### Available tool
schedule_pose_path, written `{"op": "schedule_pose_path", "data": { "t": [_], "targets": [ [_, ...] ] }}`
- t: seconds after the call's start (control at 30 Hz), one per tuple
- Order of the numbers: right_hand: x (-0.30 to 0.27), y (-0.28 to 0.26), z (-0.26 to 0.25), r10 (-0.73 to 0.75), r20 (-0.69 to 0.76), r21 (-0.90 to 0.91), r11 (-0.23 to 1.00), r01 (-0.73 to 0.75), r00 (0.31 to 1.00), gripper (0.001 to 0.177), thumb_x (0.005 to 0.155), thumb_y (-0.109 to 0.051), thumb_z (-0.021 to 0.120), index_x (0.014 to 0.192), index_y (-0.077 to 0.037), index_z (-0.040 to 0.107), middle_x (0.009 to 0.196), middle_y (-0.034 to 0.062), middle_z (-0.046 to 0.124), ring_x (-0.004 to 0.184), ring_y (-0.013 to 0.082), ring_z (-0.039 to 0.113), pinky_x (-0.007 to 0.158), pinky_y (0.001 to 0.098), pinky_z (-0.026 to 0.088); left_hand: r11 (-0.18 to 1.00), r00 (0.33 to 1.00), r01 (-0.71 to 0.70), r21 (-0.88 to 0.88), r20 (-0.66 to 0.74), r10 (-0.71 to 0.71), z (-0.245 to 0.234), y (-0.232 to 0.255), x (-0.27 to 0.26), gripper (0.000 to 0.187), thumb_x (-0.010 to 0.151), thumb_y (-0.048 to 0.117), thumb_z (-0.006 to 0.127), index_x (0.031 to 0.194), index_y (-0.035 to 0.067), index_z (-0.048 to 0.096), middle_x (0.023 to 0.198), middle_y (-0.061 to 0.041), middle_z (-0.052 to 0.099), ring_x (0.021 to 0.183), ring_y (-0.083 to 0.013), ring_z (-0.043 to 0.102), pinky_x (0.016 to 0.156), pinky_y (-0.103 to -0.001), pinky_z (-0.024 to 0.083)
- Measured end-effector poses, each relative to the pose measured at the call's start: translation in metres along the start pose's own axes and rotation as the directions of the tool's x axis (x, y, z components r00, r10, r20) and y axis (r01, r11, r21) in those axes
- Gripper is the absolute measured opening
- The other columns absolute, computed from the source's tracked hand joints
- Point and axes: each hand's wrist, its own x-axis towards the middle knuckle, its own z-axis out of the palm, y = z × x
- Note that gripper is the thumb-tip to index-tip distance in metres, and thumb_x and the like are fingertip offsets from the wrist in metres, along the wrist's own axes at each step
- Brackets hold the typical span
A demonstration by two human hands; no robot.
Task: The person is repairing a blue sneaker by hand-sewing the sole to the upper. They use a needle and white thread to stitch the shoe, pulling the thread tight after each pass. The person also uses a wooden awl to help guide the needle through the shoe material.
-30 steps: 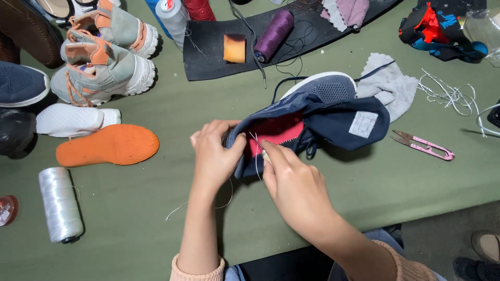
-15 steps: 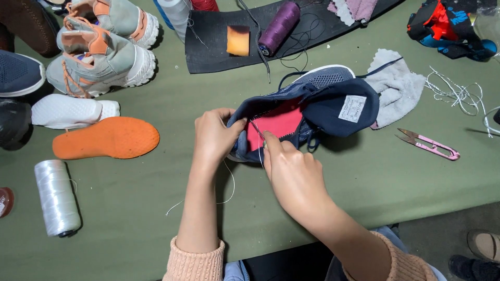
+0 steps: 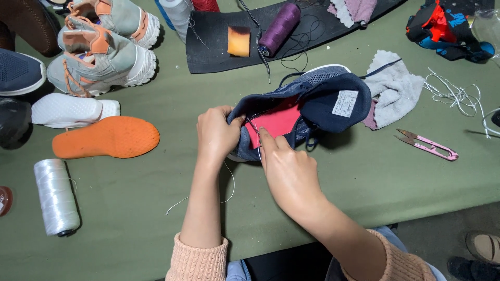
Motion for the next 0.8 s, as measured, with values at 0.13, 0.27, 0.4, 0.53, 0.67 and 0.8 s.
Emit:
{"op": "schedule_pose_path", "data": {
  "t": [0.13,0.27,0.4,0.53,0.67,0.8],
  "targets": [
    [0.000,0.000,0.001,-0.021,-0.037,-0.018,1.000,0.021,0.999,0.032,0.096,-0.025,0.061,0.126,-0.023,0.071,0.079,0.0033,0.067,0.054,0.0356,0.074,0.051,0.0519,0.062,1.000,1.000,0.005,0.004,0.007,-0.005,0.001,-0.002,0.002,0.012,0.084,0.018,0.074,0.091,0.012,0.082,0.079,-0.018,0.074,0.083,-0.0432,0.073,0.079,-0.044,0.056],
    [0.001,0.002,0.009,-0.029,-0.049,-0.055,0.998,0.027,0.998,0.034,0.094,-0.026,0.063,0.127,-0.024,0.070,0.078,0.0020,0.066,0.054,0.0340,0.073,0.050,0.0511,0.062,1.000,1.000,0.008,-0.006,0.012,-0.008,0.003,-0.003,0.005,0.012,0.084,0.018,0.074,0.091,0.013,0.082,0.080,-0.017,0.074,0.084,-0.0433,0.073,0.079,-0.044,0.056],
    [0.000,0.003,0.013,-0.036,-0.060,-0.069,0.997,0.031,0.998,0.032,0.096,-0.026,0.061,0.125,-0.024,0.072,0.077,0.0023,0.065,0.053,0.0349,0.073,0.050,0.0513,0.061,1.000,1.000,0.017,-0.017,0.015,-0.017,0.002,-0.002,0.005,0.012,0.085,0.018,0.074,0.091,0.011,0.082,0.078,-0.018,0.073,0.082,-0.0425,0.072,0.079,-0.045,0.055],
    [0.000,0.003,0.017,-0.032,-0.066,-0.065,0.998,0.027,0.997,0.031,0.096,-0.025,0.061,0.125,-0.023,0.073,0.078,0.0024,0.065,0.052,0.0354,0.073,0.050,0.0518,0.061,1.000,1.000,0.012,-0.006,0.020,-0.012,0.001,-0.002,0.005,0.012,0.085,0.018,0.074,0.089,0.011,0.082,0.077,-0.019,0.072,0.082,-0.0432,0.072,0.079,-0.046,0.055],
    [0.000,0.004,0.020,-0.035,-0.076,-0.086,0.996,0.029,0.996,0.032,0.096,-0.026,0.061,0.126,-0.024,0.072,0.079,0.0015,0.065,0.052,0.0343,0.073,0.050,0.0511,0.061,1.000,1.000,0.010,-0.015,0.022,-0.010,-0.001,0.000,0.003,0.012,0.085,0.017,0.073,0.089,0.010,0.082,0.076,-0.018,0.072,0.081,-0.0421,0.072,0.078,-0.044,0.055],
    [-0.002,0.002,0.024,-0.079,-0.092,-0.111,0.991,0.069,0.993,0.034,0.093,-0.019,0.060,0.125,-0.019,0.072,0.077,0.0007,0.062,0.051,0.0319,0.073,0.048,0.0470,0.061,1.000,0.999,-0.011,-0.027,0.029,0.012,0.000,-0.004,0.001,0.012,0.085,0.016,0.073,0.089,0.009,0.081,0.077,-0.018,0.071,0.081,-0.0417,0.071,0.077,-0.044,0.055]
  ]
}}
